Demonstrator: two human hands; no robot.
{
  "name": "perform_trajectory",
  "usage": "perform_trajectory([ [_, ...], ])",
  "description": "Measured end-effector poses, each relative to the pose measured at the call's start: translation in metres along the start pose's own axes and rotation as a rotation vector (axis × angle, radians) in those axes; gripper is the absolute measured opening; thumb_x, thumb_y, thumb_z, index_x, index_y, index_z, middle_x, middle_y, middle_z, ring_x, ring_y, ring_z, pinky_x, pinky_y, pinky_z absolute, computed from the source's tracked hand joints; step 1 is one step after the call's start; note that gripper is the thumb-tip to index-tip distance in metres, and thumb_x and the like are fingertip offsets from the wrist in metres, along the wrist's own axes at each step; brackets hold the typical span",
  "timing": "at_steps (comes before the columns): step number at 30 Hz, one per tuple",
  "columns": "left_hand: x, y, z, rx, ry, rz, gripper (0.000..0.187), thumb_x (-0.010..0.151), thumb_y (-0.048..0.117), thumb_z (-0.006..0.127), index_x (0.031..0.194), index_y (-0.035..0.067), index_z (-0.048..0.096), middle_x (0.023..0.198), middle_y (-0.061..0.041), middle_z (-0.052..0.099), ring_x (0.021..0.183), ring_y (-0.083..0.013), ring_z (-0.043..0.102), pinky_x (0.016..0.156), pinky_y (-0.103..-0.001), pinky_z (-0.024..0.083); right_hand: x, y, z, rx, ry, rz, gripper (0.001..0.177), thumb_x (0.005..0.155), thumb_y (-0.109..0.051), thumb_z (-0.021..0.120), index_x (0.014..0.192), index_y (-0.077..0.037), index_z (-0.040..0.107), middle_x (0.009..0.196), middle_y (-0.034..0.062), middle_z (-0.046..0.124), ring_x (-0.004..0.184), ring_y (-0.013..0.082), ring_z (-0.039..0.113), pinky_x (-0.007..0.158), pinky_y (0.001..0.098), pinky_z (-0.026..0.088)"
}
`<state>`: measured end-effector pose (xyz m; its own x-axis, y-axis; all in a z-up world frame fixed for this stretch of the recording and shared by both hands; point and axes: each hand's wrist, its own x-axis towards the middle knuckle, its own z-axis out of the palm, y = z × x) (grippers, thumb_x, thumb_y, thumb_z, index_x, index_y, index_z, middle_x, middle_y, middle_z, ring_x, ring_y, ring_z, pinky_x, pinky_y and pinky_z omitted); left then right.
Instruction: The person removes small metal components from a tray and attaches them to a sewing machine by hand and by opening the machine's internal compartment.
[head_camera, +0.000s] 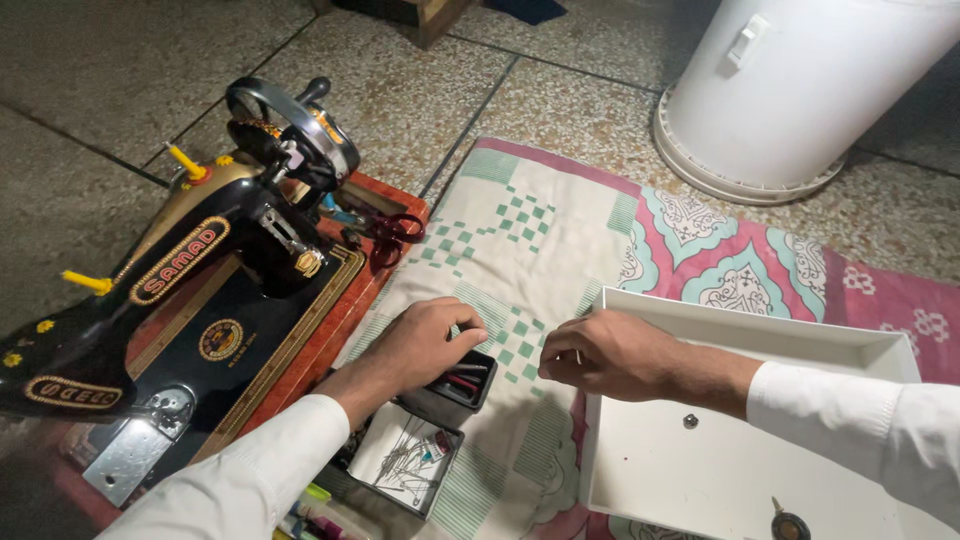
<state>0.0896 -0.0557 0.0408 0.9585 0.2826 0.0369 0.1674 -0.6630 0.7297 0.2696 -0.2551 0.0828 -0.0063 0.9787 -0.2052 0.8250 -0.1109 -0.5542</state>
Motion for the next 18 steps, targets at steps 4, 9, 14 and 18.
perform_trajectory([
  [4,0.011,0.015,0.007,0.046,-0.075,0.020,0.023,0.090,0.026,0.068,0.098,0.005,0.074,0.096,-0.013,0.074,0.092,-0.0295,0.071,0.083,-0.040,0.054,-0.016,0.008,-0.002,0.038,0.041,0.001,0.016,0.087,-0.018,0.068,0.098,-0.010,0.076,0.089,0.0052,0.078,0.069,0.0212,0.074,0.065,0.0366,0.058],
  [9,0.021,0.030,0.016,0.041,-0.136,0.024,0.024,0.091,0.027,0.066,0.097,0.005,0.074,0.096,-0.011,0.074,0.090,-0.0280,0.071,0.081,-0.040,0.054,-0.035,0.012,-0.003,0.022,0.026,0.091,0.014,0.087,-0.019,0.069,0.097,-0.012,0.077,0.086,0.0051,0.076,0.064,0.0225,0.070,0.062,0.0389,0.055],
  [14,0.028,0.038,0.022,0.024,-0.182,0.045,0.025,0.091,0.027,0.066,0.098,0.005,0.074,0.094,-0.012,0.073,0.088,-0.0269,0.072,0.080,-0.039,0.055,-0.045,0.016,-0.004,0.020,0.042,0.114,0.016,0.088,-0.022,0.071,0.099,-0.012,0.077,0.085,0.0055,0.076,0.063,0.0238,0.069,0.062,0.0397,0.054],
  [18,0.033,0.047,0.027,0.011,-0.185,0.061,0.025,0.091,0.027,0.066,0.100,0.005,0.075,0.094,-0.011,0.074,0.088,-0.0262,0.072,0.080,-0.038,0.056,-0.056,0.018,-0.006,0.021,0.055,0.147,0.017,0.088,-0.024,0.071,0.099,-0.012,0.076,0.084,0.0050,0.076,0.063,0.0234,0.070,0.062,0.0396,0.054],
])
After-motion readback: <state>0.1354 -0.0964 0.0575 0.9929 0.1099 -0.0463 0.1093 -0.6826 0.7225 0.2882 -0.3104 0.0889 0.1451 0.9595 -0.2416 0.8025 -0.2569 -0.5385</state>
